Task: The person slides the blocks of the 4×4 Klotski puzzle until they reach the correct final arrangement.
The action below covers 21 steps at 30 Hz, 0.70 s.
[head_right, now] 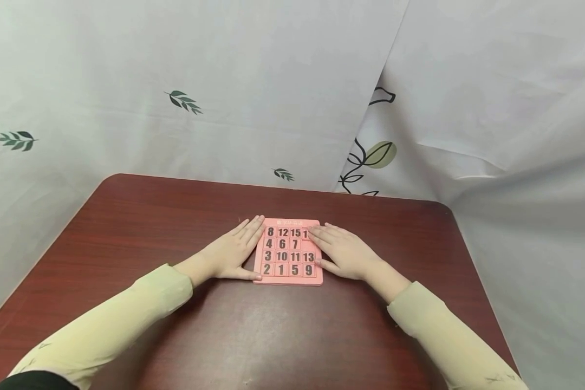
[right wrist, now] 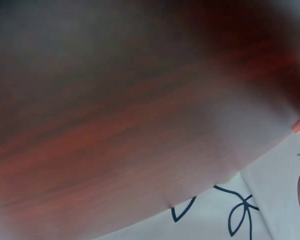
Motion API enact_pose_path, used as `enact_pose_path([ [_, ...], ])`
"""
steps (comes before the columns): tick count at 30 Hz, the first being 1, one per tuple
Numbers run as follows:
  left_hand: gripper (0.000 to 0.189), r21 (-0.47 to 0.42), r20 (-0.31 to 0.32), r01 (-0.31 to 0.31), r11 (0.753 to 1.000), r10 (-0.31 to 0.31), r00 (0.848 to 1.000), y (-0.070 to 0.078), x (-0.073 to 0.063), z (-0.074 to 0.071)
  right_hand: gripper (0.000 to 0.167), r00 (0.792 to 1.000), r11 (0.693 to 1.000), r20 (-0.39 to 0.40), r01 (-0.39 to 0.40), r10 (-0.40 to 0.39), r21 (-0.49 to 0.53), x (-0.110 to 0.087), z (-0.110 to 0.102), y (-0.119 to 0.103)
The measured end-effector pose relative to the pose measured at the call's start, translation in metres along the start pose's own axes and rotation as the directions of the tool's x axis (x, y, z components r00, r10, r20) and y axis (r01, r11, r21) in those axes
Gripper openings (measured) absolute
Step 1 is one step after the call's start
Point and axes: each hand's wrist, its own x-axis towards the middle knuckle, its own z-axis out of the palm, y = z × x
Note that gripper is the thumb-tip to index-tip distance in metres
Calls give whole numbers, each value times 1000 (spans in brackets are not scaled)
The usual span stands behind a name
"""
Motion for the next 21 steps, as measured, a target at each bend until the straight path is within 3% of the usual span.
enact_pose_path([
  [10, 128, 5, -2, -5, 1000, 5, 1000, -1, 2, 0, 69, 1000, 998, -23, -9, 10, 69, -14, 0, -12],
  [21, 127, 3, -10, -9, 1000, 9, 1000, -2, 2, 3, 69, 998, 999, -57, 25, -23, 36, -22, 1, -21],
])
